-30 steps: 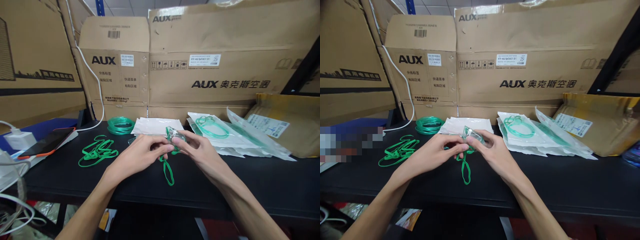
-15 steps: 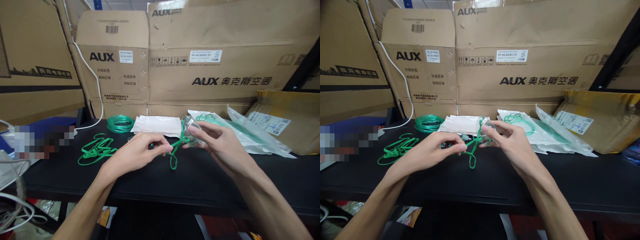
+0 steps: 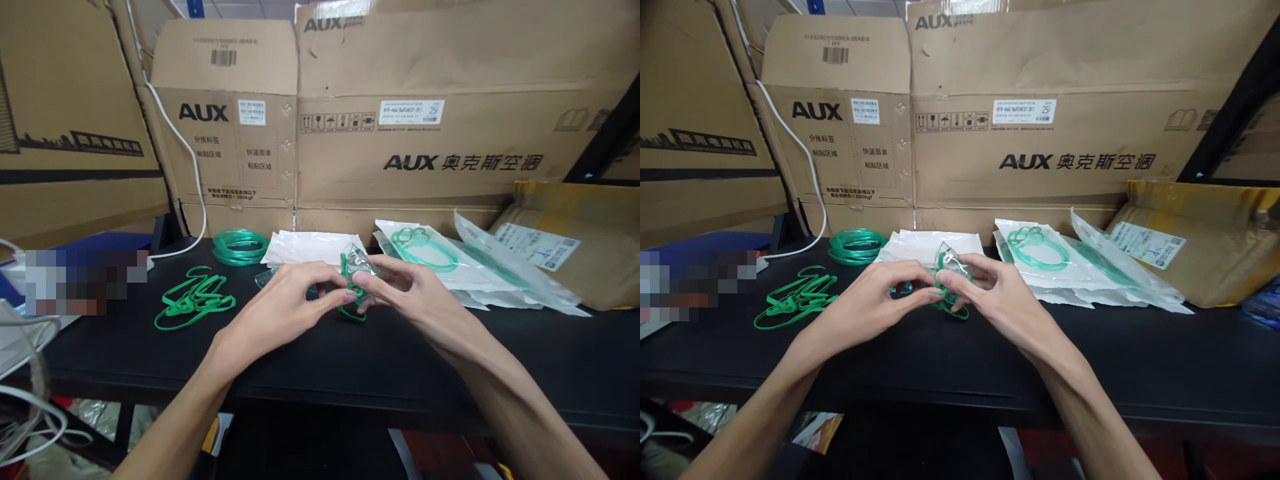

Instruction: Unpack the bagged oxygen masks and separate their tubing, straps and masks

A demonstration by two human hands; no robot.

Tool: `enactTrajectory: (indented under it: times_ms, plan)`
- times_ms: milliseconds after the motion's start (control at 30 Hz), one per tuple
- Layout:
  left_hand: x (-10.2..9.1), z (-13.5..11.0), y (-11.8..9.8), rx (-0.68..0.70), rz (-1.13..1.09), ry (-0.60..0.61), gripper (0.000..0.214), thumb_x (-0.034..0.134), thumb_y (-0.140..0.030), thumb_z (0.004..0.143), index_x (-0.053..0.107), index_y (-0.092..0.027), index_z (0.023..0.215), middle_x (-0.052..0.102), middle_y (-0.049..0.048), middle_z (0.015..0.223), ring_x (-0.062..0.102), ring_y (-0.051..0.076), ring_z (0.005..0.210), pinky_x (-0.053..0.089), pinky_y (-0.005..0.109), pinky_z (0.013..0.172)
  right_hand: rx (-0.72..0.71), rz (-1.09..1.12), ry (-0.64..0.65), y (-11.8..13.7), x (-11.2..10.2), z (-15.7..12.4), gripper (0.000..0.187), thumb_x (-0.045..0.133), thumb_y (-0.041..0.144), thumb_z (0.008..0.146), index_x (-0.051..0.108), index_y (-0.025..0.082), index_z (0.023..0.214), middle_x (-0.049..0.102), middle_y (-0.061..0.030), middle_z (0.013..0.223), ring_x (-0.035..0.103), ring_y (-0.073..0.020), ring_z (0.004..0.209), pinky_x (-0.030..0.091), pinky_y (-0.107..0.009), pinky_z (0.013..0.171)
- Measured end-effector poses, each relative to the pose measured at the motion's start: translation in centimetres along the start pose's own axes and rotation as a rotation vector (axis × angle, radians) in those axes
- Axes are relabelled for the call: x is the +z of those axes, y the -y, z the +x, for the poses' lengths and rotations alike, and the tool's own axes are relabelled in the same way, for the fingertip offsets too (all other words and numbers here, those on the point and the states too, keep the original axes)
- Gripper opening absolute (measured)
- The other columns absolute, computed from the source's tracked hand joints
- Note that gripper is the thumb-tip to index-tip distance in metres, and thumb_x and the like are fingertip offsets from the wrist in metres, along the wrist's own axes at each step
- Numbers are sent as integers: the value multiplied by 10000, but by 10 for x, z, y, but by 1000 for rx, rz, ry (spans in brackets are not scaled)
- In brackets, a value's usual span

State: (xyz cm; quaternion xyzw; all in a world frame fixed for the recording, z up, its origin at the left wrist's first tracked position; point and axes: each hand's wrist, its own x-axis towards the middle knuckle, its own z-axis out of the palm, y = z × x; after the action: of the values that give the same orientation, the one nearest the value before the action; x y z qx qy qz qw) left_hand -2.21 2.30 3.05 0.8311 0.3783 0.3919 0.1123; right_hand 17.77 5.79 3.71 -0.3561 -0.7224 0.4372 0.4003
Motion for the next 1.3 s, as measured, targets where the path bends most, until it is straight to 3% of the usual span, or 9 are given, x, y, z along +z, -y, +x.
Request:
enactTrajectory:
  times_ms: [167, 267, 500, 633, 767, 867, 1000, 1100, 1300]
  plan:
    - [-1, -1, -4, -31, 62, 5, 179, 590, -267, 990, 725, -209, 888, 713, -46, 860, 600, 122, 786, 405, 243, 750, -51, -97, -38, 0, -3, -1, 352, 771, 461, 792, 722, 235, 1058, 730, -24, 857, 690, -217, 674, 548, -374, 697]
    - [-4, -3, -2, -84, 91, 37, 182, 589, -293, 984, 749, -246, 911, 745, -48, 913, 637, 146, 849, 422, 262, 792, -90, -103, -132, 1, -9, -1, 293, 786, 441, 784, 740, 252, 1003, 743, -36, 879, 691, -218, 668, 560, -386, 693]
    - [-9, -12, 16, -260, 218, 126, 244, 560, -427, 975, 767, -301, 1009, 746, -19, 1079, 643, 236, 1051, 438, 337, 914, -157, 75, -331, 7, -33, -5, 254, 789, 435, 792, 746, 215, 909, 692, -78, 1040, 704, -256, 865, 576, -311, 558]
    - [-3, -6, 10, -202, 190, -7, 347, 573, -531, 954, 731, -294, 1153, 709, 2, 1163, 630, 221, 1076, 436, 318, 924, -88, 27, -124, 10, -28, -7, 301, 778, 443, 798, 750, 210, 986, 707, -88, 989, 694, -256, 847, 591, -325, 570]
    - [2, 0, 0, -147, 160, -71, 257, 554, -436, 993, 750, -272, 975, 721, -26, 988, 640, 166, 914, 428, 289, 842, -48, -33, 67, 7, -12, -4, 327, 764, 416, 822, 743, 243, 1099, 728, -39, 951, 681, -189, 709, 599, -353, 695]
    - [3, 1, 0, -144, 159, -76, 218, 583, -336, 981, 714, -225, 849, 695, -32, 870, 613, 144, 801, 406, 277, 731, -62, -59, 168, 6, -5, -1, 332, 757, 375, 836, 739, 273, 1151, 737, -10, 993, 679, -168, 765, 583, -315, 754]
    - [3, 0, 2, -170, 169, -66, 249, 594, -318, 969, 685, -210, 764, 664, -48, 750, 574, 130, 704, 365, 270, 652, -68, -41, 151, 4, -3, 0, 352, 757, 356, 832, 735, 280, 1175, 743, -10, 1079, 687, -184, 883, 583, -300, 772]
    - [4, 0, 3, -176, 153, -52, 260, 588, -323, 971, 668, -209, 752, 650, -57, 737, 558, 122, 691, 354, 266, 649, -53, -71, 96, 4, -4, 0, 382, 760, 376, 820, 730, 258, 1183, 739, -29, 1132, 698, -189, 829, 587, -333, 763]
    - [5, -2, 1, -166, 130, -13, 207, 572, -271, 964, 625, -203, 775, 614, -54, 744, 529, 122, 683, 363, 264, 646, -46, -161, -26, 4, -4, 0, 404, 767, 467, 789, 740, 254, 1131, 766, -40, 953, 697, -228, 712, 561, -427, 775]
